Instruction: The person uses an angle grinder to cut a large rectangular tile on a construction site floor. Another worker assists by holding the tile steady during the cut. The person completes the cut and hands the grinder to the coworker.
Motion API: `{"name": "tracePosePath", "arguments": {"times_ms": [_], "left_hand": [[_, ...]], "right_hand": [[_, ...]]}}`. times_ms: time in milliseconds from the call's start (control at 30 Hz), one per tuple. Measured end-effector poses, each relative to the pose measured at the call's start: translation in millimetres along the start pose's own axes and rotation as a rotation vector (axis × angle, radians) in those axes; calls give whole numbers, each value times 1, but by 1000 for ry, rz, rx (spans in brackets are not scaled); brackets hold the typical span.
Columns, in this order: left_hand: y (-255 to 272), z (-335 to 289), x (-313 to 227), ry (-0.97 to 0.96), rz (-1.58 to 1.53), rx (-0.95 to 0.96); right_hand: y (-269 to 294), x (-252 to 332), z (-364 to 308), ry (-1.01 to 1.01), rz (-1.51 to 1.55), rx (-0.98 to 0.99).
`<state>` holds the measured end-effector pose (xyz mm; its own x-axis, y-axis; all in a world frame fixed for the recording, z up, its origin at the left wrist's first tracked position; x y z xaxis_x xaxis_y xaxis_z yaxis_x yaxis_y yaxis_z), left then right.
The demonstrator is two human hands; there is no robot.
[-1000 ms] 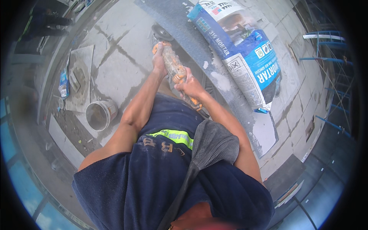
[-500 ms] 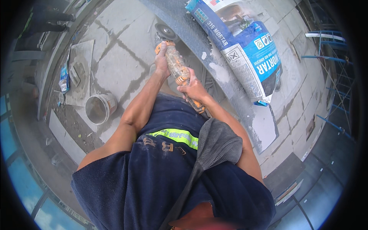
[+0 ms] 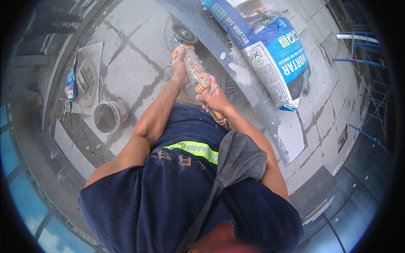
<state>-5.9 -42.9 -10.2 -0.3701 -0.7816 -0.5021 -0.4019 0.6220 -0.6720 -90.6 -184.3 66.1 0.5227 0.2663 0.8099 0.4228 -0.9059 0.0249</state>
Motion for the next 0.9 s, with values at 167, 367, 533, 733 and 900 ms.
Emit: {"name": "tracePosePath", "arguments": {"times_ms": [167, 367, 533, 733, 900], "left_hand": [[3, 1, 4, -7, 104, -18], [5, 8, 2, -6, 65, 21], [8, 20, -4, 6, 42, -10], [6, 31, -19, -22, 11, -12], [2, 38, -30, -51, -30, -50]], "right_hand": [[1, -3, -4, -10, 20, 4], [2, 2, 3, 28, 9, 2], [0, 8, 12, -11, 13, 17], [0, 16, 31, 9, -21, 37], [0, 26, 44, 32, -7, 44]]}}
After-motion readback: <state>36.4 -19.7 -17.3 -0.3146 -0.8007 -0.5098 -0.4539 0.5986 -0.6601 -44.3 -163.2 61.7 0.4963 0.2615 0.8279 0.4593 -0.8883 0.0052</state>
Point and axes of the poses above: each hand's wrist, its own z-axis towards the middle knuckle, its own y-axis out of the back of the hand, x = y × z, the point moved 6 cm from there along z, towards the middle knuckle
